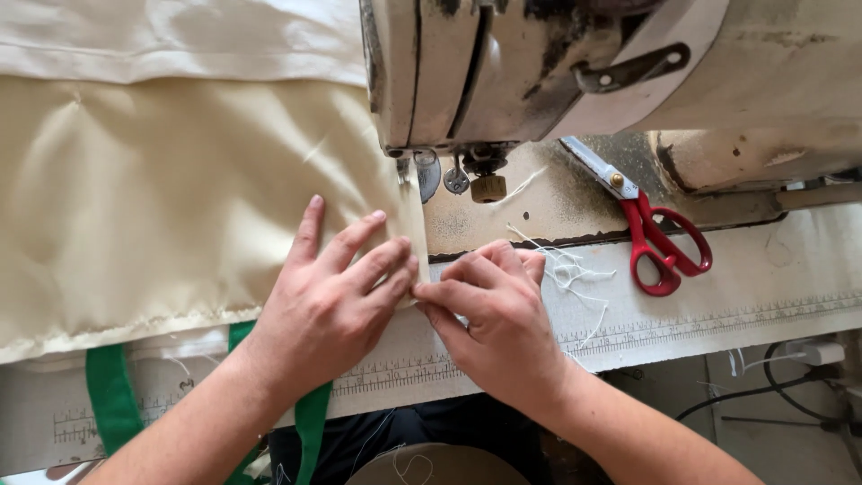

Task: Sewing and finishing a tote bag using an industrial sewing machine and scissors.

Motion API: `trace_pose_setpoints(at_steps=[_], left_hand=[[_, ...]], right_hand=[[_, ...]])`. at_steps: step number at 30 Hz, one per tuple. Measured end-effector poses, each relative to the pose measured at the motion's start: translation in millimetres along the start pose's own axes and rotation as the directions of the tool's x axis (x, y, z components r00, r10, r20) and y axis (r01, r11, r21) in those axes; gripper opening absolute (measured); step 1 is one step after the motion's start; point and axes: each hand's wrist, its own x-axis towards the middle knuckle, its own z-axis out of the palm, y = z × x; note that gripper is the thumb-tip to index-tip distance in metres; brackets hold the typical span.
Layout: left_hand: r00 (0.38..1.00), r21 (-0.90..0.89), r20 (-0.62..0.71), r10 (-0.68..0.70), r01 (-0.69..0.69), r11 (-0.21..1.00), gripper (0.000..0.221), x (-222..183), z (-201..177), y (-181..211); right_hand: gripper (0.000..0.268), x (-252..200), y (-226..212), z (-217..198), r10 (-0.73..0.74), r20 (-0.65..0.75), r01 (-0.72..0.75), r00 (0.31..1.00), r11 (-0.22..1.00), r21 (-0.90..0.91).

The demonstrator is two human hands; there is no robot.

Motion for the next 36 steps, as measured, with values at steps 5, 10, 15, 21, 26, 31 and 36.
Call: trace_pose_setpoints(at_steps=[5, 10, 15, 21, 26, 31, 36], left_hand=[[1.0, 0.005, -0.003, 0.014, -0.014, 1.0, 0.016, 9.2, 6.5, -21.4], [0.976, 0.014, -0.116, 0.184, -0.184, 0.983, 0.007, 20.6, -6.7, -30.5], [0.96, 0.004, -0.186, 0.208, -0.211, 0.977, 0.012, 23.7, -11.6, -32.8], [0.965, -0.041, -0.189, 0.184, -0.195, 0.98, 0.013, 25.0, -9.1, -35.7], [0.97, -0.076, -0.187, 0.155, -0.171, 0.982, 0.016, 23.0, -7.5, -38.3], [0.963, -0.021, -0.137, 0.233, -0.238, 0.971, 0.014, 25.4, -8.0, -41.3], [0.971, -0.118, -0.068, 0.229, -0.235, 0.965, 0.015, 22.8, -0.9, -47.9]], right_hand=[[0.007, 18.1, 13.1, 3.7, -0.034, -0.012, 0.034, 0.999, 0.999, 0.012], [0.006, 30.5, 22.9, 5.4, 0.017, 0.013, -0.018, 1.0, 0.998, 0.065], [0.031, 26.4, 33.3, -7.3, 0.072, 0.143, -0.088, 0.987, 0.99, 0.107], [0.019, 31.9, 31.3, -4.3, -0.097, 0.075, 0.09, 0.992, 0.992, 0.089], [0.004, 35.5, 31.8, 4.3, -0.18, 0.013, 0.179, 0.984, 0.983, 0.032], [0.007, 38.5, 32.4, 6.6, -0.158, 0.085, 0.148, 0.984, 0.982, 0.114], [0.01, 39.0, 32.6, 8.1, -0.156, 0.101, 0.148, 0.983, 0.986, 0.079]])
